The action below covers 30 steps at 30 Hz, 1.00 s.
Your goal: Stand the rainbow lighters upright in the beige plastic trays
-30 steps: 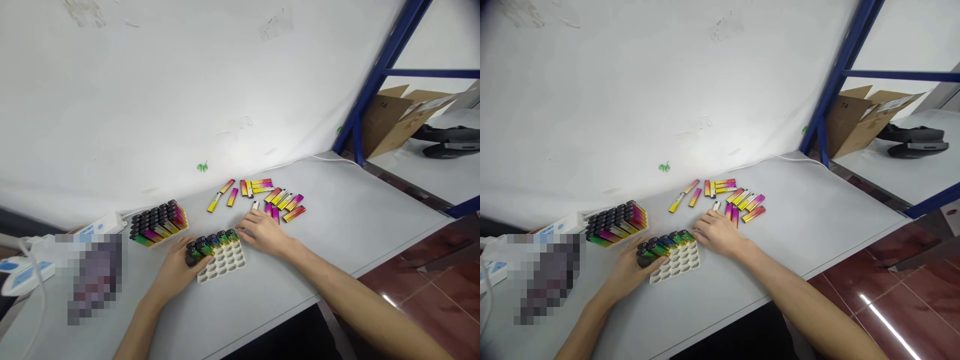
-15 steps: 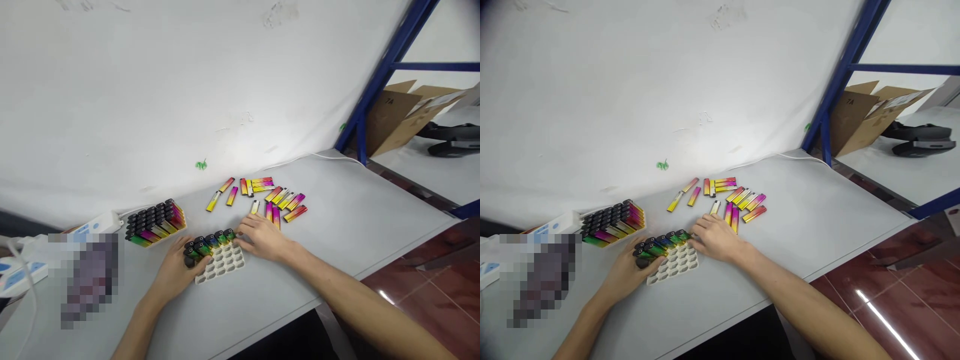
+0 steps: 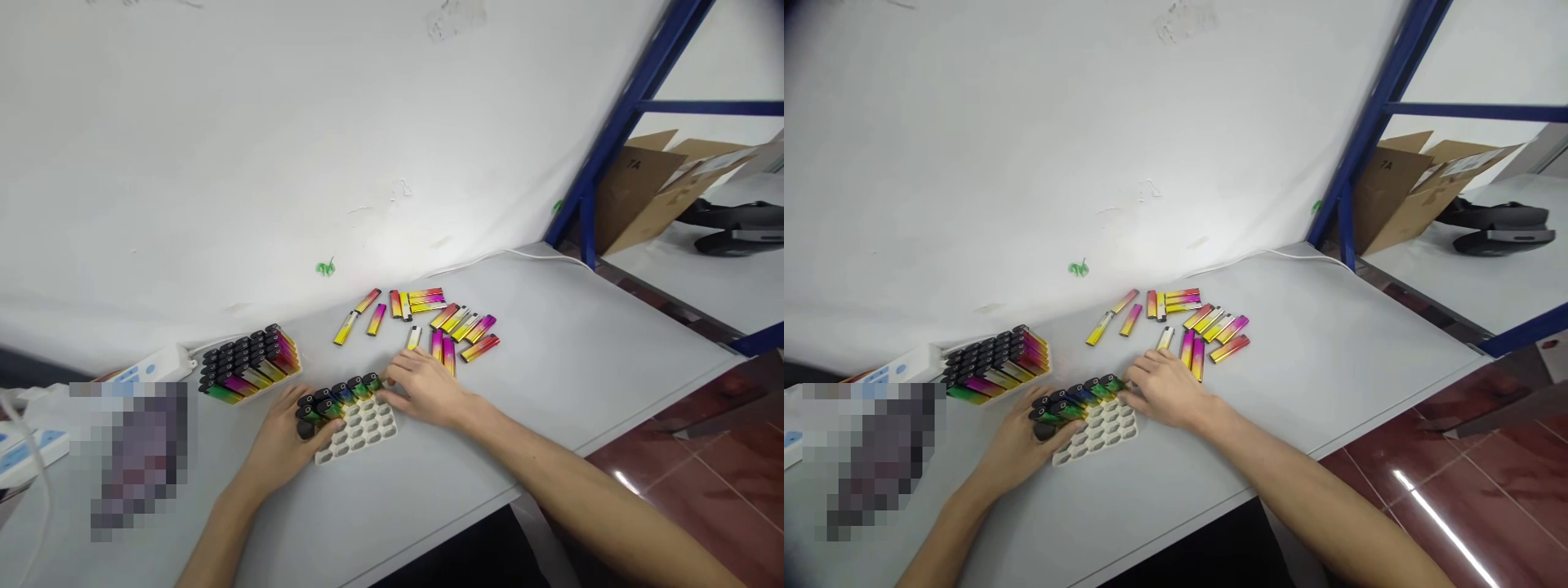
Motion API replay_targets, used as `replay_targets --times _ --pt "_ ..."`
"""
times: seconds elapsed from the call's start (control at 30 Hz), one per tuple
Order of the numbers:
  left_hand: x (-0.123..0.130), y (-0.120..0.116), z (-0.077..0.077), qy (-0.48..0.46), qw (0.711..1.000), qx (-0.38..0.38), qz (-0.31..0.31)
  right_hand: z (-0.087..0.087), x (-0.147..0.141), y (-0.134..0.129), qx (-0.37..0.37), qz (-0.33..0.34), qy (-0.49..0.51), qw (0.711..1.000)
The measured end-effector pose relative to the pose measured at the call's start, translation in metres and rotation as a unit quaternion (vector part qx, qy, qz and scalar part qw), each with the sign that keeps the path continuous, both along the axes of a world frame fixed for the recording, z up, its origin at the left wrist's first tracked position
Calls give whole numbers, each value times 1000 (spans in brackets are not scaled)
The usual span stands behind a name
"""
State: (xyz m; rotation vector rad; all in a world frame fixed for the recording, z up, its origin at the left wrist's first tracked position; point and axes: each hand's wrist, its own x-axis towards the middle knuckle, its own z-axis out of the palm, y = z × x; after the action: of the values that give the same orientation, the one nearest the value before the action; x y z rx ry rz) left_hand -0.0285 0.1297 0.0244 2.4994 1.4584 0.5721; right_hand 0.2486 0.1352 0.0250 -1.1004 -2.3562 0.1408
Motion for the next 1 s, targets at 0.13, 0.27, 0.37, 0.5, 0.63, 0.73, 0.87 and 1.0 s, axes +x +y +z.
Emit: replay_targets --times 0.13,0.27,0.37,0.5,0.63,0.73,0.87,1.0 --pt "0 1 0 4 1000 -3 -2 -1 -4 -1 7 -15 0 1000" --pt "0 1 1 5 1000 1 -3 -3 -9 -3 11 -35 -1 999" --pt "0 1 1 6 1000 -4 -3 -3 -10 -4 11 -43 -2 999" --pt "-1 1 0 16 1000 1 -4 -1 -11 -5 -1 -41 5 999" --pt "-2 2 -3 23 1000 9 -4 -1 -11 -6 -22 -40 21 999" --pt "-3 2 -4 22 1000 8 -4 -2 -11 -8 -30 -39 31 998" --pt "-4 1 -4 20 1000 9 -5 -3 -11 -9 -31 -36 36 998" --pt "-5 1 -1 15 1000 4 -8 -1 -13 -11 -30 -37 36 998"
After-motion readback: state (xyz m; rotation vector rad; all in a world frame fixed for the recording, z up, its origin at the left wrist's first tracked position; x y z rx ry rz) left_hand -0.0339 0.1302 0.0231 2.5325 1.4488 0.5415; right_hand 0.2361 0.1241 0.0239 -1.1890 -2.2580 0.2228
